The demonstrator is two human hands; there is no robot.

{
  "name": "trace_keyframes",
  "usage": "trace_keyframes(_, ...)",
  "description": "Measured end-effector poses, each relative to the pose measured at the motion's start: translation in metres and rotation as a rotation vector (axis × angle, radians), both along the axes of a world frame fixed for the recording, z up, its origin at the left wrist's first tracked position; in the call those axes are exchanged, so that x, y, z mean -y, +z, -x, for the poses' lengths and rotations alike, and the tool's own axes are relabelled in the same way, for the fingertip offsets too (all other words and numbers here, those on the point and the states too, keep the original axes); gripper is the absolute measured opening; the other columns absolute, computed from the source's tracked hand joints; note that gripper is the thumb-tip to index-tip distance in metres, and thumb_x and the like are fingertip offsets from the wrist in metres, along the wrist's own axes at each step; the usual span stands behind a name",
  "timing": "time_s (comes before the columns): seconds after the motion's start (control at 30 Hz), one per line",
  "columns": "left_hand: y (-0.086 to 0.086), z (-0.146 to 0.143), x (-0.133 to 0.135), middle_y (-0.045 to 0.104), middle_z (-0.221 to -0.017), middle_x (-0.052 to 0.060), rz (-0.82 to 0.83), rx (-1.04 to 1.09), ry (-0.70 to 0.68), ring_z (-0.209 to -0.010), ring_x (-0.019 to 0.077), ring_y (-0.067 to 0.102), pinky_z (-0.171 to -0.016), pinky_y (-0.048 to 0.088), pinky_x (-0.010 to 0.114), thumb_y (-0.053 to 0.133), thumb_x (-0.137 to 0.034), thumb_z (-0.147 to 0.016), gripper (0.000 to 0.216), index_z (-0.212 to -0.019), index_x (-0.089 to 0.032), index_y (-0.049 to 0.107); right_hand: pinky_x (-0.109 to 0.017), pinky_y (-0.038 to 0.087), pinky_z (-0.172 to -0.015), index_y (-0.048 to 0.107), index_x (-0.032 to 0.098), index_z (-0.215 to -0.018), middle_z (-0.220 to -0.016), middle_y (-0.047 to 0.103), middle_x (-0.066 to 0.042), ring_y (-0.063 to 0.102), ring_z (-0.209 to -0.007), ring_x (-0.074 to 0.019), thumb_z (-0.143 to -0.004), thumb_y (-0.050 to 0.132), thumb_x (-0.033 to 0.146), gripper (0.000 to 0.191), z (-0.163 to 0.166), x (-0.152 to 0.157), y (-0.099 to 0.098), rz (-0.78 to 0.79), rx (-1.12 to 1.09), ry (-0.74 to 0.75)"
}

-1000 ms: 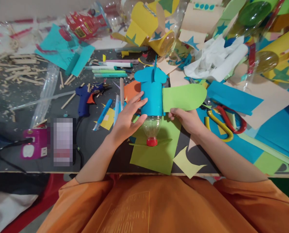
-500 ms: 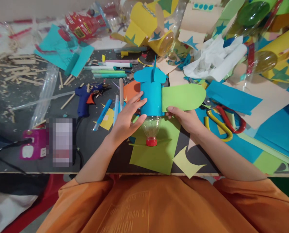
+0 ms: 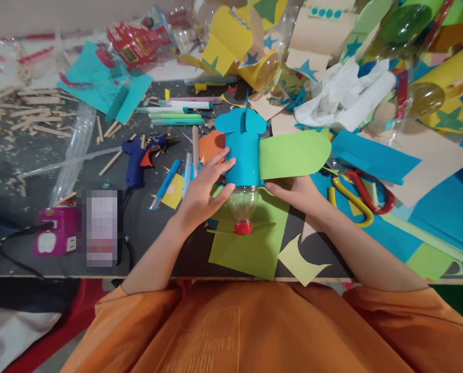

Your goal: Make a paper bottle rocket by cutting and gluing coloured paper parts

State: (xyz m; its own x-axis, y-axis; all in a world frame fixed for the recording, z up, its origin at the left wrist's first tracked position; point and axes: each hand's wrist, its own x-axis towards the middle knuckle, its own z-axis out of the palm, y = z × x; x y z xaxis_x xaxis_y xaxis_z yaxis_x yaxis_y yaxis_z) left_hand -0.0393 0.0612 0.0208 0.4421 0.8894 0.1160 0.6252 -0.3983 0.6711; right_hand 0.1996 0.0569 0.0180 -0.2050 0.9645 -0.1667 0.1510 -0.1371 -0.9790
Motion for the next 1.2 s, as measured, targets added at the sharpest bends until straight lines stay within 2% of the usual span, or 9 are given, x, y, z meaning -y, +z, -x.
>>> trace_keyframes(0.1,0.001,0.000,0.001,0.044,-0.158,0.006,0.014,0.025,0.002,-0.146,0.0335,0.041,-0.101,0.057,0.046,0.043,-0.056,-0.099,0.049,-0.142,-0.032,0.049,-0.048,0.052,-0.097,0.067,0.024,-0.087,-0.099,0.074,-0.009,0.067,-0.100,-0.0290,-0.074,0.072,0.038,0.020,-0.006,-0.005,-0.005,-0.152,0.128,0.062)
trace_keyframes(0.2,0.001,-0.001,0.001,0.044,-0.158,0.006,0.009,0.032,0.002,-0.146,0.0324,0.042,-0.102,0.057,0.045,0.044,-0.054,-0.099,0.048,-0.140,-0.030,0.050,-0.052,0.045,-0.107,0.068,0.023,-0.101,-0.109,0.072,-0.011,0.063,-0.114,-0.0327,-0.078,0.069,0.043,0.030,-0.010,-0.006,-0.010,-0.222,0.199,0.056)
trace_keyframes(0.43,0.002,-0.001,0.001,0.045,-0.157,0.006,0.004,0.013,0.001,-0.146,0.0322,0.042,-0.104,0.056,0.046,0.041,-0.058,-0.099,0.050,-0.140,-0.031,0.050,-0.053,0.048,-0.105,0.067,0.023,-0.108,-0.111,0.073,-0.012,0.063,-0.114,-0.0337,-0.084,0.064,0.054,0.039,-0.011,-0.003,-0.016,-0.233,0.261,0.086)
trace_keyframes(0.77,-0.001,0.000,0.000,0.045,-0.158,0.006,-0.018,-0.013,-0.004,-0.147,0.0313,0.040,-0.109,0.051,0.049,0.039,-0.058,-0.099,0.050,-0.141,-0.032,0.049,-0.054,0.048,-0.105,0.068,0.023,-0.106,-0.114,0.072,-0.014,0.062,-0.117,-0.0355,-0.080,0.067,0.055,0.041,-0.011,-0.004,-0.020,-0.240,0.272,0.041)
trace_keyframes(1.03,0.001,-0.001,0.000,0.044,-0.158,0.004,0.007,0.013,-0.001,-0.147,0.0320,0.041,-0.105,0.055,0.047,0.042,-0.058,-0.099,0.050,-0.141,-0.034,0.049,-0.054,0.047,-0.105,0.069,0.023,-0.107,-0.111,0.073,-0.013,0.064,-0.112,-0.0346,-0.081,0.067,0.053,0.040,-0.010,-0.004,-0.020,-0.257,0.286,0.054)
trace_keyframes(1.2,0.000,-0.001,0.000,0.044,-0.158,0.005,0.030,0.046,0.004,-0.146,0.0313,0.042,-0.105,0.055,0.046,0.044,-0.057,-0.098,0.049,-0.141,-0.033,0.050,-0.054,0.047,-0.105,0.071,0.020,-0.108,-0.113,0.072,-0.017,0.064,-0.113,-0.0361,-0.081,0.067,0.052,0.042,-0.010,-0.004,-0.018,-0.236,0.293,0.064)
